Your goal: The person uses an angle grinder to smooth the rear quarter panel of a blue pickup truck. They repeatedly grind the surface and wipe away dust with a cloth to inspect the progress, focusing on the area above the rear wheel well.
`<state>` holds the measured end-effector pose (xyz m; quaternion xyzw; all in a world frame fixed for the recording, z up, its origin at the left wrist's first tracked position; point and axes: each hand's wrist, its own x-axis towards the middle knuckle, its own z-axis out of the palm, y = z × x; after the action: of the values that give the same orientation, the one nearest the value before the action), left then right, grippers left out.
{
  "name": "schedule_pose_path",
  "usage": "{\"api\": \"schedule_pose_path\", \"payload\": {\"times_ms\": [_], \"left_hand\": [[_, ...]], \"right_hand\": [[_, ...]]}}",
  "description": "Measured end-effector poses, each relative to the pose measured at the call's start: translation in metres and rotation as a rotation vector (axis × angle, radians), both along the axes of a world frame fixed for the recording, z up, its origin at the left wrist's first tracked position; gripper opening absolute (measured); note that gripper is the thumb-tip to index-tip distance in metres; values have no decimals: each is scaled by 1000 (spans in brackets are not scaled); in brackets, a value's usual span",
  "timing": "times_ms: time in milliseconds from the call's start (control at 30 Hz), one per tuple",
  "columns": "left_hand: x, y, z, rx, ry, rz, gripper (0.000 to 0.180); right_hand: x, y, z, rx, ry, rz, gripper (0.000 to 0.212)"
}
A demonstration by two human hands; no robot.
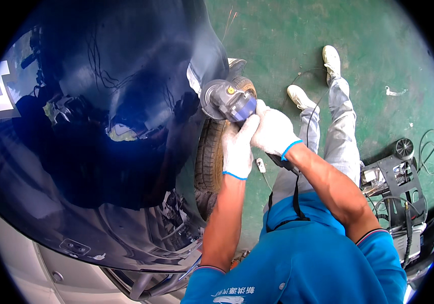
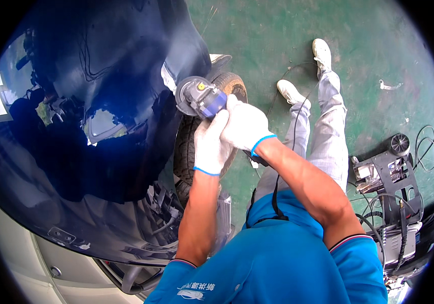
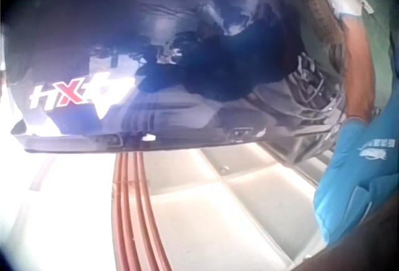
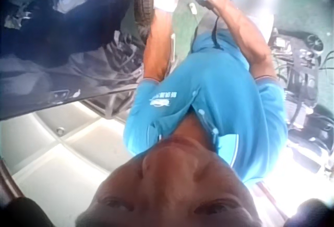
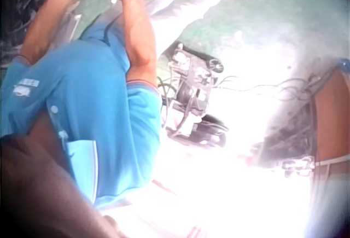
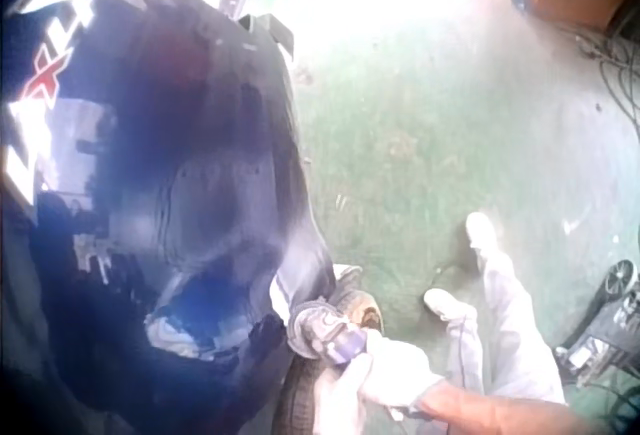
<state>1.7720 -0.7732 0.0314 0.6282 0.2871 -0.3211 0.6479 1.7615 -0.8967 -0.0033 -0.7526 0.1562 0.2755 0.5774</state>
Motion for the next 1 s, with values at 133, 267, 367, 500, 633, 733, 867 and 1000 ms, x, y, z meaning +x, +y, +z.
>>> {"api": "schedule_pose_path", "payload": {"times_ms": [133, 267, 367, 500, 633, 733, 867, 1000], "left_hand": [[-8, 1, 3, 11, 43, 4, 49], [-9, 5, -2, 48, 25, 28, 50], [-1, 3, 0, 52, -9, -23, 51], [-14, 2, 4, 106, 49, 40, 49], [8, -13, 19, 136, -7, -51, 47], [18, -19, 16, 77, 7, -24, 44], [9, -16, 6, 157, 15, -1, 42], [30, -21, 10, 112, 18, -27, 42]], "right_hand": [[-4, -3, 3, 22, 75, 70, 41], [-4, -1, 4, 25, 43, 24, 39], [-2, -2, 3, 8, 8, 2, 40], [-7, -2, 5, 55, 66, 16, 37], [4, -7, 4, 90, 55, -19, 40], [15, -15, 2, 88, 37, -8, 43], [6, -9, -3, 111, 101, -36, 46], [21, -9, -13, 140, 19, -95, 48]]}}
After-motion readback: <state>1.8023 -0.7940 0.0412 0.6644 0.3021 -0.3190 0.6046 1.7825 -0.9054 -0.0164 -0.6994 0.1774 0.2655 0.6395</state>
